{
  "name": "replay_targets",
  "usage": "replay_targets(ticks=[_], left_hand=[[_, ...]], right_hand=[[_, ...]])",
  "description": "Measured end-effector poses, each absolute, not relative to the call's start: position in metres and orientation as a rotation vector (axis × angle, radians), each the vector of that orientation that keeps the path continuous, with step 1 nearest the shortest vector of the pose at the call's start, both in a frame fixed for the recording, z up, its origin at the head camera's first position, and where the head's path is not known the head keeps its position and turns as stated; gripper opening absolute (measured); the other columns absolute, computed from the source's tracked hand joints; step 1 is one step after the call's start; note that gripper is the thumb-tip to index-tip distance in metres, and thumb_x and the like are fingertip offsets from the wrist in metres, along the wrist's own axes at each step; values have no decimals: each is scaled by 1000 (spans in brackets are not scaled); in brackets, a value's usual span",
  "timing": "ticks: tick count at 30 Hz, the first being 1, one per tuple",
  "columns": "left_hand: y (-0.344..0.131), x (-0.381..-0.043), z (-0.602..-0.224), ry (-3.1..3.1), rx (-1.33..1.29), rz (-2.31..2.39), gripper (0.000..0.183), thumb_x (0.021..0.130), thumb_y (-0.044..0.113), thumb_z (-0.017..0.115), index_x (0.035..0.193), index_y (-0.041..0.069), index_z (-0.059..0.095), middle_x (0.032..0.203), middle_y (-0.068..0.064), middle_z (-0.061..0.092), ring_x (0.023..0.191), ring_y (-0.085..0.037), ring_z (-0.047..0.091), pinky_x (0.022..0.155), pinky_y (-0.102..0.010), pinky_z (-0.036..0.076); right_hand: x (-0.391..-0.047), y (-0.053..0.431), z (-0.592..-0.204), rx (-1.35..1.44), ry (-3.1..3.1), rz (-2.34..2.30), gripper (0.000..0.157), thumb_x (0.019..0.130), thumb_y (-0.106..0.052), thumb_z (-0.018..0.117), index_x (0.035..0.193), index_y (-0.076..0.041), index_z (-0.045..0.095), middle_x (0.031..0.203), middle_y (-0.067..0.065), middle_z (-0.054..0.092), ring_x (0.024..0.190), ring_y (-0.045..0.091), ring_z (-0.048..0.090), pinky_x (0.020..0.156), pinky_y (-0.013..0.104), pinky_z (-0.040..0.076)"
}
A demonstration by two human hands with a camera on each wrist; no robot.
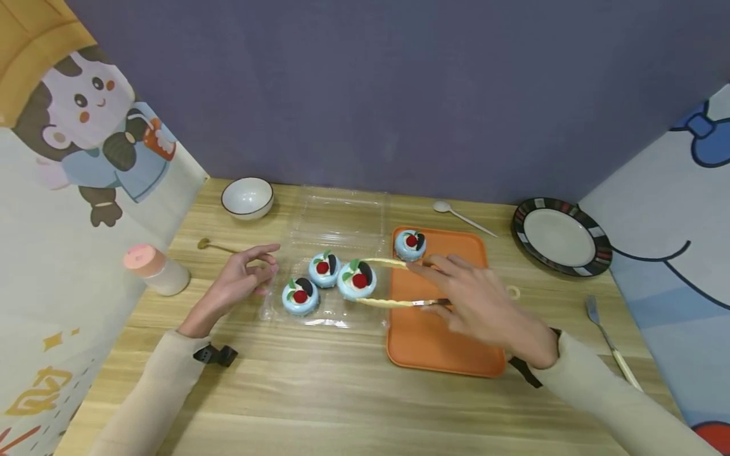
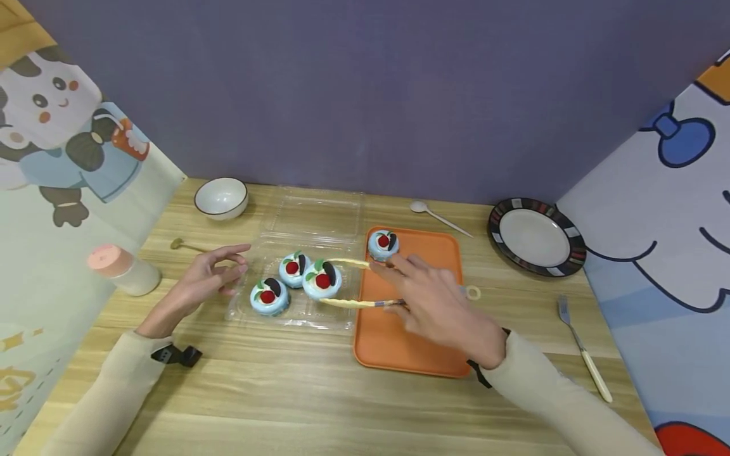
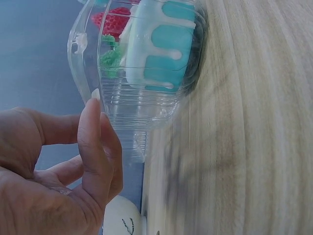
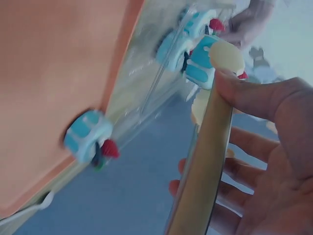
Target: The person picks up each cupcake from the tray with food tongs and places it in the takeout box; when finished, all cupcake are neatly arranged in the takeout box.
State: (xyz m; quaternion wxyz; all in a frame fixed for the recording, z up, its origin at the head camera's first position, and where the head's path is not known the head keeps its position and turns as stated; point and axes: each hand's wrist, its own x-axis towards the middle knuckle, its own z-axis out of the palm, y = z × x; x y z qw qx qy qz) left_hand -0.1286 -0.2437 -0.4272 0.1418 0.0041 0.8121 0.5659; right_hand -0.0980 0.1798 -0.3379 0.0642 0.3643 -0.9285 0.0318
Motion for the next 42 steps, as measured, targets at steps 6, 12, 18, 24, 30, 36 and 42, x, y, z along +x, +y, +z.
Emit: replay_targets(ticks=[6,12,18,24,30,36,42], left_hand=[[-240,-129,-430,2327,10,1646,54,99,14,58,150,9,40,127,-19,49,75,-6,59,59,-28,60],[-239,-128,-434,2308,4,1651,55,99,14,58,150,10,39,127,-20,50,74,-6,59,59,-30,60],[-240,-127,-434,2307,-4,1661,55,99,13,58,150,9,39,127,-21,50,71,-5,57,57,-29,60],[-242,-127,-433,2304,-2,1665,55,99,13,59,150,9,39,127,-21,49,71,-6,58,57,-31,60],[-244,-130,-433,2317,11,1671,55,99,13,58,150,8,38,129,-22,48,70,-5,58,56,-31,60],[-244,-132,-430,2326,6,1662,55,99,13,58,150,8,38,128,-22,49,70,-5,58,56,-32,60],[-243,-130,-428,2309,-6,1672,55,99,12,58,150,8,39,128,-22,48,72,-6,59,57,-30,60]], right_hand=[[-108,155,-344,1239,-2852,39,70,76,-35,85,139,-27,56,122,-3,57,86,13,58,37,16,27],[-114,143,-352,1326,-2882,15,62,76,-37,85,132,-24,60,123,-2,59,97,20,63,35,16,26],[-120,132,-356,1390,-2884,-9,63,77,-37,84,134,-24,59,115,-3,58,94,18,59,35,16,29],[-124,128,-357,1388,-2925,-32,63,79,-37,83,136,-24,58,117,-3,58,95,18,58,36,17,30],[-127,126,-358,1377,-2947,-28,65,79,-35,83,137,-23,57,117,-1,57,96,19,58,35,18,29],[-129,126,-359,1372,-2970,-19,66,79,-34,83,138,-22,57,118,-1,56,96,19,57,36,18,30],[-128,124,-357,1361,-3003,-24,68,79,-36,83,140,-24,54,119,-2,55,98,18,57,37,18,32]])
